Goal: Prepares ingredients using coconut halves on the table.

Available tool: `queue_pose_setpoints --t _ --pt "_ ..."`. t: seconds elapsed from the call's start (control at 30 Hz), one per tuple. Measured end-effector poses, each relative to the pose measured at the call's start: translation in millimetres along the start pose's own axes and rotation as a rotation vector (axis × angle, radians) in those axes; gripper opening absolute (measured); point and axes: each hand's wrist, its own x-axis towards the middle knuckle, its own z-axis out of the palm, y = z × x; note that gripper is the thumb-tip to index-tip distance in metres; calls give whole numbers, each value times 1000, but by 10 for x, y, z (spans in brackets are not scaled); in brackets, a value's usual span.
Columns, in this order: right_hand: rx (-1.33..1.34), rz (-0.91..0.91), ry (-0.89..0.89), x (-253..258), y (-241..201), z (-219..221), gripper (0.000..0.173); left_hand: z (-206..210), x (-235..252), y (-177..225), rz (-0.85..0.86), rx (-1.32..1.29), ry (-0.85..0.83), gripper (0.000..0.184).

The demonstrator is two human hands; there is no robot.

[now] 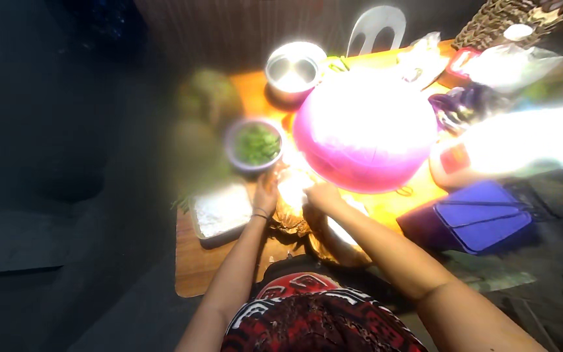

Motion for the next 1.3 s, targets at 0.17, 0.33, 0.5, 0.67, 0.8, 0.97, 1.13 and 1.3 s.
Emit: queue_pose_setpoints --t 0.17,0.33,0.5,0.67,0.8,0.97,1.13,1.3 --pt "43 -44 48 79 5 185 51 -11 40 2 -9 -4 -14 61" --pt "-64 11 -82 19 23 -43 28 7 68 1 8 0 -15 60" --pt "-8 -50 72 161 45 92 51 -6 81 -8 11 -6 -25 60" --pt "-67 -5 -62 34 86 42 27 -9 61 4 8 5 -26 60" --pt "-9 -42 52 146 90 33 45 5 64 -32 16 -1 -22 60" --pt "-26 19 -57 45 150 99 34 -13 74 11 -10 -2 -50 61" --pt "-21 -33 110 111 243 -12 43 -7 87 10 11 -8 -52 60" --pt "-54 35 -12 86 252 72 40 -35 106 80 -1 13 -65 60"
